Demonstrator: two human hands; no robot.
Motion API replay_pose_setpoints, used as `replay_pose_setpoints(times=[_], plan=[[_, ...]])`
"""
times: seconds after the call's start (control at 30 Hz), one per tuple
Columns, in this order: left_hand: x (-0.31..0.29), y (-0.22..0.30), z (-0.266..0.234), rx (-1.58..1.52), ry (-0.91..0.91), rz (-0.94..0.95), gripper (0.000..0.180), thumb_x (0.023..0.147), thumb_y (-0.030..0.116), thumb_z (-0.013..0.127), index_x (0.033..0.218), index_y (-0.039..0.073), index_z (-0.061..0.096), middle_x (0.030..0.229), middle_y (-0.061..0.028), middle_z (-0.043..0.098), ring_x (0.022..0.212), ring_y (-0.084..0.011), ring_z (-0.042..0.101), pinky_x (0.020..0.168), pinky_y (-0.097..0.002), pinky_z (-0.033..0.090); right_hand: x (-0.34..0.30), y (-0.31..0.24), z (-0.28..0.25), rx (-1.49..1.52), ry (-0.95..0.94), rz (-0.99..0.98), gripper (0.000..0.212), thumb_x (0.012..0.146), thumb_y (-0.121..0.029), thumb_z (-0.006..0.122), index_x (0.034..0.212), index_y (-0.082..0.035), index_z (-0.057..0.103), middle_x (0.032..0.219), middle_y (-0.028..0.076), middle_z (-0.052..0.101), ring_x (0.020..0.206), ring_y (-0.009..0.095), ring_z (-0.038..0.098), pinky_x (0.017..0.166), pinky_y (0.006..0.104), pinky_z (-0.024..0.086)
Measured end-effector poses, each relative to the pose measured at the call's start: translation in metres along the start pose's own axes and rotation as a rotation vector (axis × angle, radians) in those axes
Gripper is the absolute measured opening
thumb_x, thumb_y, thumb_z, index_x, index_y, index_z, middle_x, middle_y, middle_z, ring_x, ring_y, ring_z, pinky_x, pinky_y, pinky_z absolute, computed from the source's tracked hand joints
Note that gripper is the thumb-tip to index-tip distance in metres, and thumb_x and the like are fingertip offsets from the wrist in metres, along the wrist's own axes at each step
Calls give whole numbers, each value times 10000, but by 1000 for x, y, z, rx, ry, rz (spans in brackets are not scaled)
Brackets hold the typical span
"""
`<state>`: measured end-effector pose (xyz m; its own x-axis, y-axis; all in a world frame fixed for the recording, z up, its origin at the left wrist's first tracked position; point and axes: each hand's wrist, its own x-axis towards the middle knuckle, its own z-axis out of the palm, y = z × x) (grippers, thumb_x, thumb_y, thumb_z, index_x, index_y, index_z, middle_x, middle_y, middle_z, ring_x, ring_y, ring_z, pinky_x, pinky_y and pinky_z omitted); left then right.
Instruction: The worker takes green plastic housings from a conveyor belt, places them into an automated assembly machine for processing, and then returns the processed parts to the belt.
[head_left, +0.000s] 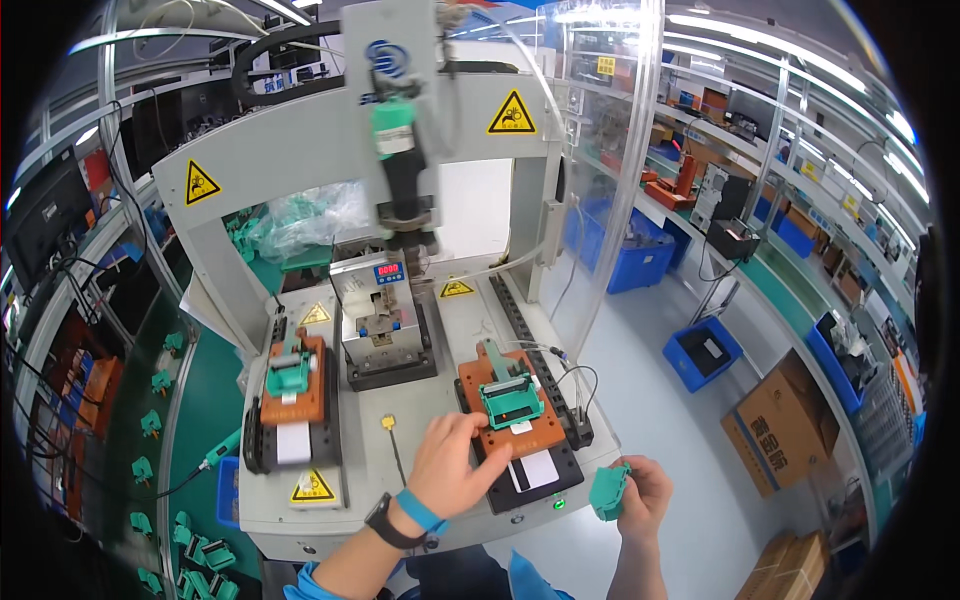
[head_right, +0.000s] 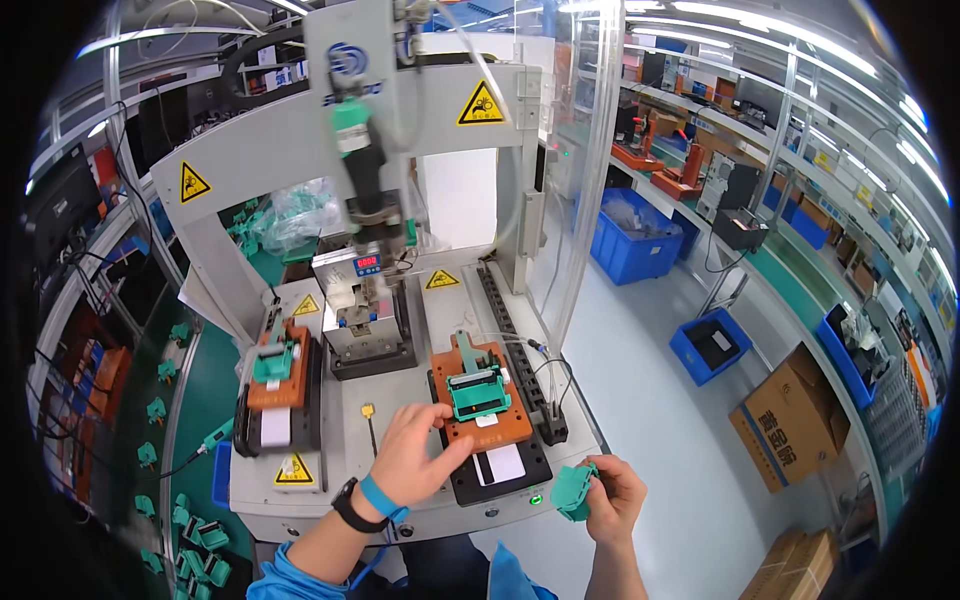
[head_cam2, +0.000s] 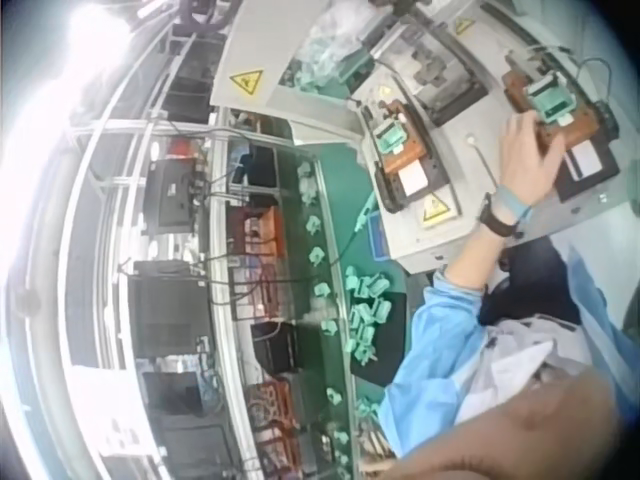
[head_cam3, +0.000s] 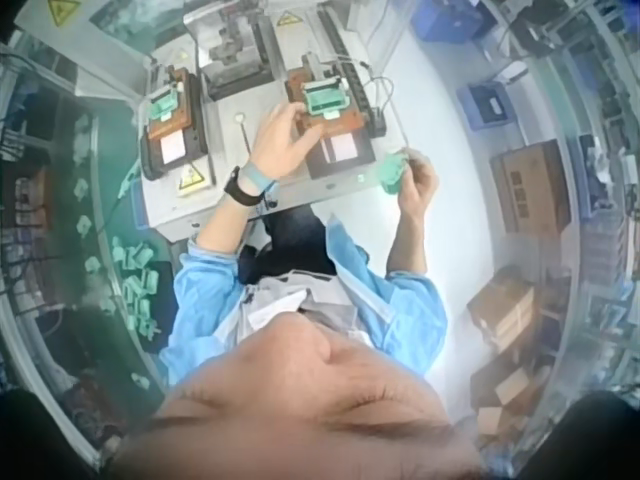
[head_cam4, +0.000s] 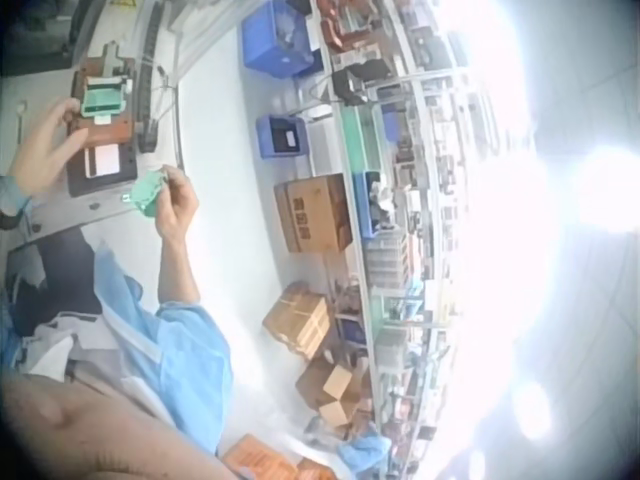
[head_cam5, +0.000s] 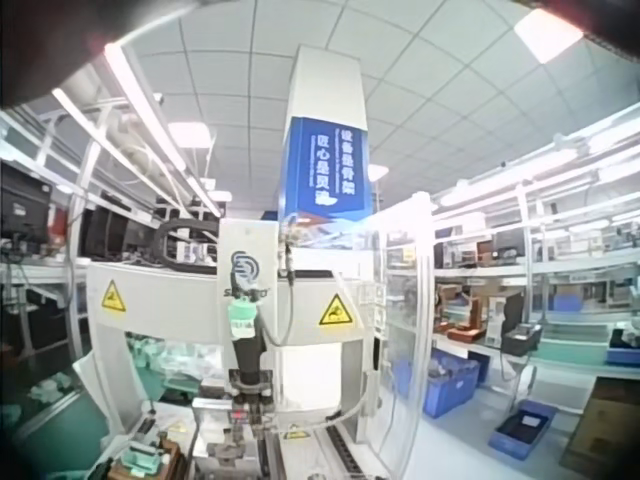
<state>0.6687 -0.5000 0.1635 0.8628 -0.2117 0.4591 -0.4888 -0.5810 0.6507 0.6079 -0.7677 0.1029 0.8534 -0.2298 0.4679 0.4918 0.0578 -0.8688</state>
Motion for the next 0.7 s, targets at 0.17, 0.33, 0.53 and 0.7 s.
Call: replay_pose_setpoints(times=[0.17,0.33,0.53,0.7], plan=[[26,-4,3,34,-17,-123,290,848,289,665,762,17,606,692,-119,590,658,-285,567,611,-387,448,0,-6,2,7,-16,11,194,885,5,546,1065,64,589,928,129,642,815,169,612,735,280,500],[36,-3,7,3,-44,-180,299,840,249,631,657,21,568,591,-146,579,553,-336,566,543,-439,443,27,-27,31,65,-78,-225,197,874,5,537,1054,66,590,957,155,629,839,190,600,738,291,490],[-11,22,-33,-269,-161,-41,217,847,133,604,683,10,531,586,-133,536,508,-289,516,498,-353,395,101,-41,86,-15,-160,-362,235,827,57,524,1047,59,606,955,152,620,872,216,587,800,310,465],[-99,8,-125,-323,-319,-47,169,866,135,614,762,19,551,653,-118,562,571,-291,553,520,-357,419,149,-23,123,-561,-689,-310,185,816,-45,650,997,-26,684,908,114,656,915,279,587,875,371,445]])
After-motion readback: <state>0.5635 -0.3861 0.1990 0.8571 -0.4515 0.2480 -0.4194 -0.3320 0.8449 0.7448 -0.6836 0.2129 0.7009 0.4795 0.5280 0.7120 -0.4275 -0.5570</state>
